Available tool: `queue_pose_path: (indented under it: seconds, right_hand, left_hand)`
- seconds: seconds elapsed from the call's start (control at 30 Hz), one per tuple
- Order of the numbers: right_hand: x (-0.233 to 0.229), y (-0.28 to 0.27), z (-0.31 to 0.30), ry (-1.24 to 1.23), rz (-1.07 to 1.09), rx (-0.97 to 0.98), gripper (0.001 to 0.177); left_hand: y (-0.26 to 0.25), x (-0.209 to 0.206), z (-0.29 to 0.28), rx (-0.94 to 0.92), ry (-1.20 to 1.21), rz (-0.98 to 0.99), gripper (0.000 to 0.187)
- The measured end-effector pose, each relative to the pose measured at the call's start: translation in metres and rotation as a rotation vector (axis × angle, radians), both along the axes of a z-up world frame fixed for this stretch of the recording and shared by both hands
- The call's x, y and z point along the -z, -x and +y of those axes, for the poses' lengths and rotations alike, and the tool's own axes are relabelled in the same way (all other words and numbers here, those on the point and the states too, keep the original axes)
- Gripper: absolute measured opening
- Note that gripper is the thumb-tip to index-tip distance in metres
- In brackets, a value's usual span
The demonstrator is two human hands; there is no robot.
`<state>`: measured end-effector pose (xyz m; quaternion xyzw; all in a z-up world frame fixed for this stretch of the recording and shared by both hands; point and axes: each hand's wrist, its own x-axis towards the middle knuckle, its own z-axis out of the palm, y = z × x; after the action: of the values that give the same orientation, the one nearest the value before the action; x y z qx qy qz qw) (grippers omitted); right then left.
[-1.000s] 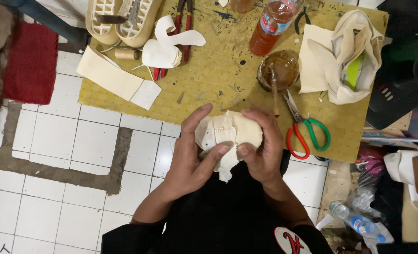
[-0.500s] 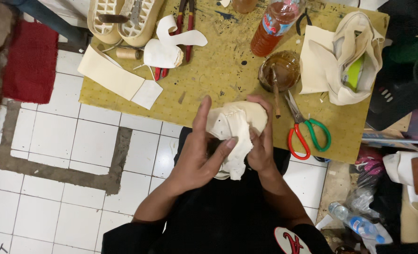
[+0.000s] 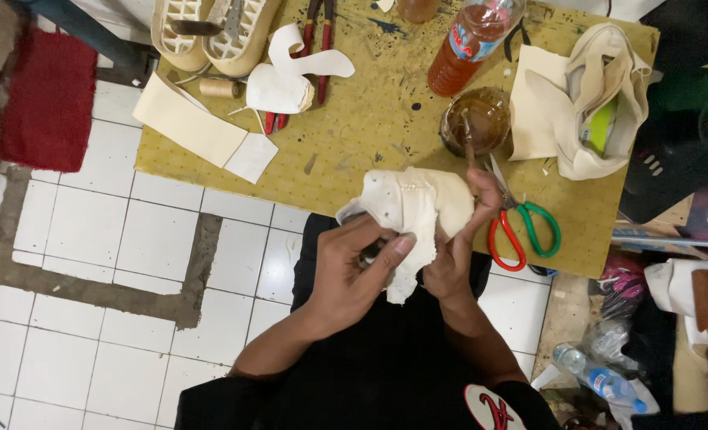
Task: The person manipulates a white shoe, pressing and folding the fabric around the toe area. They then pick up a small piece of material, apply a brown paste to it using a brush, and place it inside the shoe.
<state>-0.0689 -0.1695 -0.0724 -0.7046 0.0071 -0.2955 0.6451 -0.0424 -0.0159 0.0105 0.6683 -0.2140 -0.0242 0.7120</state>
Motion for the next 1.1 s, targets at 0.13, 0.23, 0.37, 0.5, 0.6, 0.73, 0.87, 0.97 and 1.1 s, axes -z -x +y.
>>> queue_pose_path:
  seconds: [0.13, 0.23, 0.37, 0.5, 0.6, 0.73, 0.87, 0.97, 1.1]
  right_hand:
    - [-0.010, 0.009, 0.005, 0.000, 0.069, -0.090, 0.073]
    - [-0.021, 0.007, 0.010, -0.103, 0.042, -0.181, 0.084]
    - [-0.016, 0.007, 0.009, -0.050, 0.012, -0.225, 0.098]
    - [-0.003, 0.010, 0.003, -0.038, 0.008, -0.289, 0.125]
    - [0.011, 0.019, 0.000, 0.108, 0.077, -0.238, 0.137]
    - [-0.005, 0.029, 0.003, 0.161, 0.121, -0.171, 0.141]
    - [-0.060, 0.025, -0.024, 0.105, 0.152, -0.532, 0.137]
    - [-0.078, 0.016, -0.051, 0.193, 0.113, -0.534, 0.102]
    - [-0.114, -0.007, -0.056, 0.465, 0.103, -0.744, 0.074]
  left_hand:
    - [-0.001, -0.003, -0.003, -0.005, 0.058, 0.033, 0.028]
    - [0.000, -0.005, -0.002, 0.025, 0.070, 0.046, 0.037]
    - [0.010, 0.006, 0.000, 0.019, 0.111, 0.129, 0.030]
    - [0.011, 0.010, -0.001, 0.008, 0.150, 0.156, 0.027]
    - [0.003, -0.006, -0.003, -0.011, 0.147, 0.113, 0.021]
    - [0.000, -0.010, 0.010, -0.004, 0.048, 0.069, 0.018]
    - [-0.005, -0.024, 0.027, 0.095, -0.106, 0.074, 0.023]
    - [-0.014, -0.041, 0.035, 0.238, -0.221, 0.058, 0.024]
    - [-0.025, -0.042, 0.038, 0.683, -0.611, -0.058, 0.025]
